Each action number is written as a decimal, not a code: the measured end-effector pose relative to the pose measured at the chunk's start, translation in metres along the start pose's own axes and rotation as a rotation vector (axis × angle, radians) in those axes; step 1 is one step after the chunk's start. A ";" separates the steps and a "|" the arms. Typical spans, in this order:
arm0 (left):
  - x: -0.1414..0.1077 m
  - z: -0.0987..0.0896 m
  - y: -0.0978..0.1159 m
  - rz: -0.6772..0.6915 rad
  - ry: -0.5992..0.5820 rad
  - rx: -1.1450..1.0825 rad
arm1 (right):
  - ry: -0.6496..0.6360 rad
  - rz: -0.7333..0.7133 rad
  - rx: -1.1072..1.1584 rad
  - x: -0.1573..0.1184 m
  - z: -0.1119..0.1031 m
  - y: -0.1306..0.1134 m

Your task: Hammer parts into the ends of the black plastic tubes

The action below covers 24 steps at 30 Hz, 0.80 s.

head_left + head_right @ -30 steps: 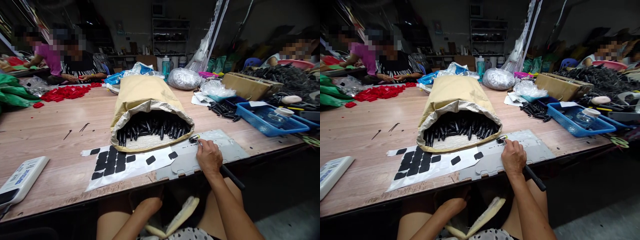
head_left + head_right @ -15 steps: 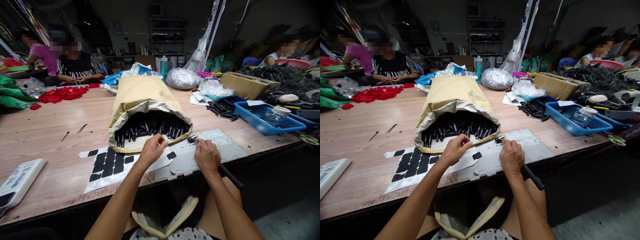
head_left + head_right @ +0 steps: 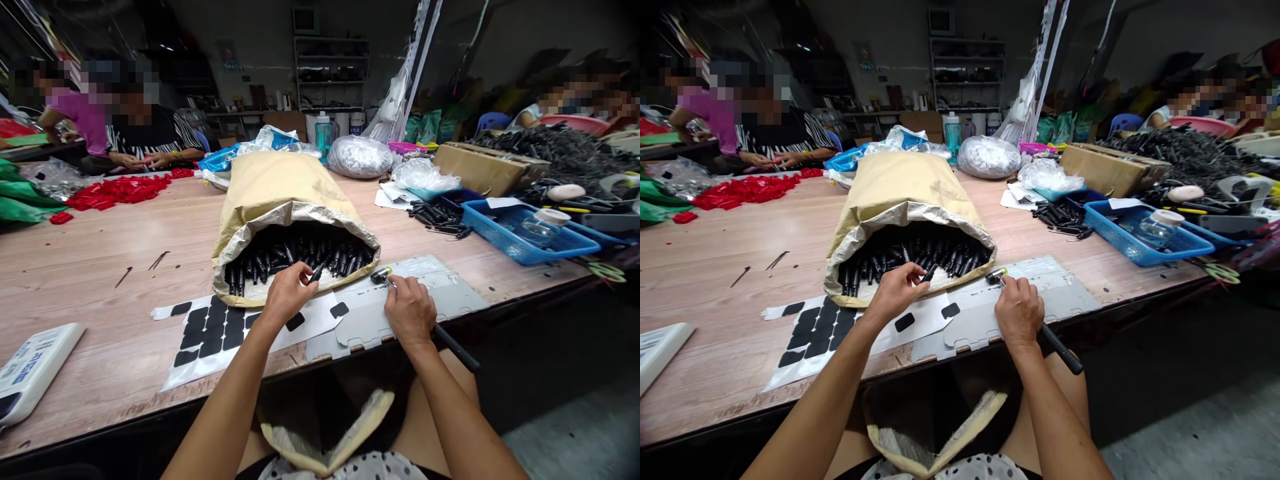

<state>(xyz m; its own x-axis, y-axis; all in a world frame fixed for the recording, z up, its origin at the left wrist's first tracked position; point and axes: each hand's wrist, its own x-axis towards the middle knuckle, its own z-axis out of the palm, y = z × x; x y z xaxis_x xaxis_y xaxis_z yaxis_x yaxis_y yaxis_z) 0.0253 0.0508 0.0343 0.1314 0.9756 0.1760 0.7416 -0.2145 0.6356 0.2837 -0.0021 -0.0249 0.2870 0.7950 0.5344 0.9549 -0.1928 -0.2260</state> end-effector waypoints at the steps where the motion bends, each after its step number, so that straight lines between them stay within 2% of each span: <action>1: -0.009 -0.005 -0.001 0.038 -0.036 0.011 | 0.000 0.002 0.000 0.000 0.000 0.000; 4: -0.032 -0.009 -0.009 0.109 -0.154 0.041 | -0.006 0.007 -0.007 0.000 0.000 0.000; 6: -0.044 -0.005 -0.016 0.138 -0.186 0.012 | -0.010 0.006 -0.012 0.000 0.000 0.000; 11: -0.059 0.007 -0.030 0.198 -0.117 -0.149 | -0.015 0.005 -0.008 0.000 0.000 0.000; 16: -0.061 0.008 -0.032 0.190 -0.091 -0.176 | -0.056 0.022 0.042 0.004 -0.002 0.004; 21: -0.057 0.011 -0.034 0.152 -0.095 -0.183 | 0.047 0.086 0.351 0.005 -0.030 -0.006; 24: -0.056 0.013 -0.036 0.151 -0.086 -0.182 | -0.015 0.034 0.642 -0.003 -0.052 -0.027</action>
<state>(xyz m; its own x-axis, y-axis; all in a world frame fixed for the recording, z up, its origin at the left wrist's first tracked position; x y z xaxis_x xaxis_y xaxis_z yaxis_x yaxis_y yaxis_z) 0.0003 0.0041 -0.0084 0.2931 0.9305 0.2195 0.5794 -0.3555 0.7334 0.2613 -0.0292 0.0219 0.3109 0.8036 0.5076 0.7079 0.1607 -0.6878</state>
